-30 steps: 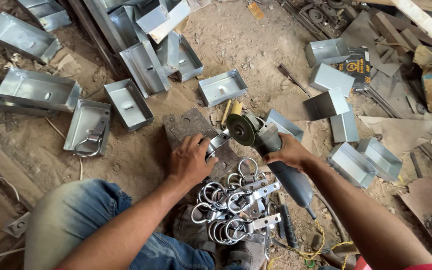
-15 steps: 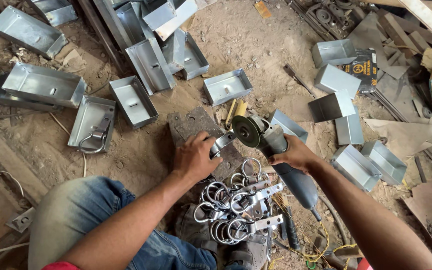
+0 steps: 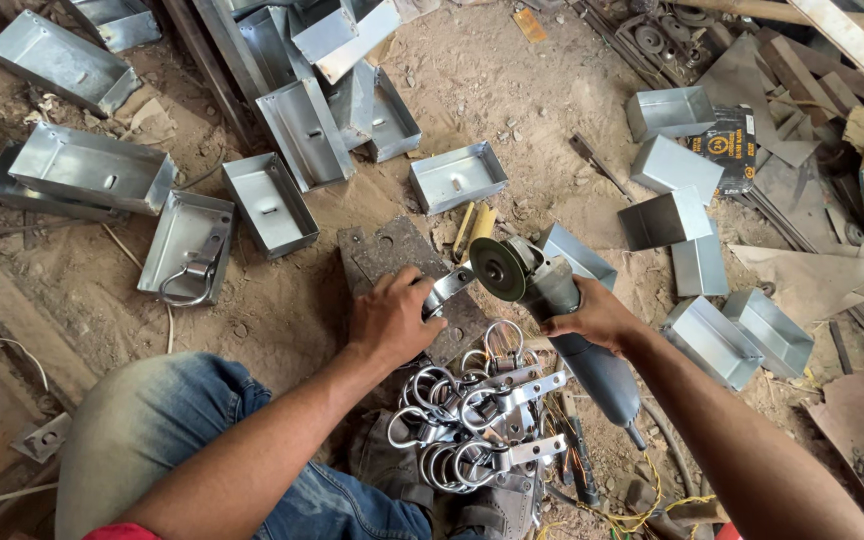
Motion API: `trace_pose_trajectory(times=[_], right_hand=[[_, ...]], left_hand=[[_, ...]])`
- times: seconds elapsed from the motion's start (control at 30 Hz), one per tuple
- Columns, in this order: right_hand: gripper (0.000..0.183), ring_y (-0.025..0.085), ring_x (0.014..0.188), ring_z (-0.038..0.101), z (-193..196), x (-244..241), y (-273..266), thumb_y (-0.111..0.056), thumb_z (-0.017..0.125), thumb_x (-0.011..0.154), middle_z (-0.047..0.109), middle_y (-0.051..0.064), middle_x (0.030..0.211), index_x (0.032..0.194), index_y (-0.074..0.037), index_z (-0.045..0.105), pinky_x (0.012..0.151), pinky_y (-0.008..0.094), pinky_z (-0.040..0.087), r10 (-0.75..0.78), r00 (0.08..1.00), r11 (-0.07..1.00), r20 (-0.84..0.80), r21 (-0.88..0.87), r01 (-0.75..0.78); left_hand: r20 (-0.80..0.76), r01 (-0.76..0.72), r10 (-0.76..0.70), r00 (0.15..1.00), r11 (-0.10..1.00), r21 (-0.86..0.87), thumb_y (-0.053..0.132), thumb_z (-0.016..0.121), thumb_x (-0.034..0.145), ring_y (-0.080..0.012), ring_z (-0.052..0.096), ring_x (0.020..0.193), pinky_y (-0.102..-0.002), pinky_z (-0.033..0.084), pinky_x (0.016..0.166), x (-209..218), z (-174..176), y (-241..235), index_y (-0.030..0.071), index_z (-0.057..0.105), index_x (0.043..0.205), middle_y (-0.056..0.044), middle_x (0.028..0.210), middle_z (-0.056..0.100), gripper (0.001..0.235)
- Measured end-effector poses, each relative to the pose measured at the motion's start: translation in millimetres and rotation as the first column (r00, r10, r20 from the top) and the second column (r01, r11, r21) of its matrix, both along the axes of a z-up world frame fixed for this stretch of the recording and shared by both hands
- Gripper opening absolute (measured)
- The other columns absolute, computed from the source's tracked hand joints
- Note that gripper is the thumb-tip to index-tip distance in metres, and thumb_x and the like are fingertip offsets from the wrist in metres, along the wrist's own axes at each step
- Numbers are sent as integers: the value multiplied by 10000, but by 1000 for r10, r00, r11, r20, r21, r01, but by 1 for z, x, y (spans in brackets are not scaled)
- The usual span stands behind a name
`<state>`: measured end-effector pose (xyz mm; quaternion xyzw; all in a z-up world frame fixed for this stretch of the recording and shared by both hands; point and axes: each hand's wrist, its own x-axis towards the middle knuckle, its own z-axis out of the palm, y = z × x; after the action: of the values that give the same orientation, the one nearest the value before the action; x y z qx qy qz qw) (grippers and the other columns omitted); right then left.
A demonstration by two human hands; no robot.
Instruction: The person uses an angle grinder to smooth the edges of small metal pieces, including brackets and rings, while sitting on a workshop floor surrounded by metal components.
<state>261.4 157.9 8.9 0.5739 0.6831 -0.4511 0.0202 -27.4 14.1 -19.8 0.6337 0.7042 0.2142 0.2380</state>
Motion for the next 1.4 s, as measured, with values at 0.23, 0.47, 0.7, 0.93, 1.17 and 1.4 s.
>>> trace_pose_trajectory(times=[0.23, 0.47, 0.7, 0.93, 1.17, 1.4], right_hand=[[788, 295, 1038, 721, -1, 2, 0, -184, 884, 519, 762, 181, 1121, 1244, 1, 637, 1029, 382, 496, 1, 1000, 1000, -8, 8, -1], [774, 300, 1029, 722, 1, 0, 0, -186, 882, 529, 760, 184, 1116, 1241, -2, 639, 1021, 389, 506, -15, 1000, 1000, 16, -10, 15], [818, 313, 1025, 725, -1, 2, 1, -217, 860, 522, 749, 190, 1118, 1272, -6, 612, 1004, 411, 527, -4, 1000, 1000, 21, -11, 4], [840, 337, 1014, 732, -3, 1, 3, -230, 855, 516, 743, 205, 1119, 1281, -4, 592, 999, 433, 546, 4, 1000, 999, 10, -35, -3], [796, 304, 1031, 714, -1, 1, 3, -214, 865, 524, 756, 181, 1125, 1260, -22, 630, 1005, 400, 506, 50, 999, 998, 18, 40, -51], [793, 306, 1059, 716, -3, 2, 7, -231, 907, 540, 756, 190, 1135, 1250, -6, 634, 1018, 383, 507, 62, 993, 995, 97, 72, -69]], left_hand=[[-39, 6, -6, 999, 1000, 0, 364, 864, 775, -282, 638, 1118, -495, 571, 877, 1, 2, 1, 80, 679, 1239, -114, 1332, 606, 574], [-26, 6, -7, 1000, 1000, -27, 360, 856, 779, -275, 640, 1102, -495, 578, 855, 1, 5, 1, 79, 678, 1234, -108, 1310, 612, 563], [-18, 8, -9, 1000, 999, -36, 364, 850, 787, -261, 647, 1085, -462, 590, 838, 1, 1, 0, 78, 677, 1238, -106, 1297, 623, 560], [-29, 12, -14, 999, 999, -42, 360, 849, 795, -263, 639, 1089, -467, 578, 855, 2, -1, 1, 81, 668, 1260, -110, 1311, 614, 572], [-40, 13, -13, 999, 1000, 10, 363, 855, 778, -279, 638, 1098, -491, 573, 867, 1, 4, 0, 68, 673, 1243, -115, 1306, 615, 580], [-32, 16, -16, 999, 1000, -2, 369, 842, 791, -287, 631, 1117, -497, 575, 868, 1, 6, 0, 66, 666, 1242, -122, 1310, 603, 571]])
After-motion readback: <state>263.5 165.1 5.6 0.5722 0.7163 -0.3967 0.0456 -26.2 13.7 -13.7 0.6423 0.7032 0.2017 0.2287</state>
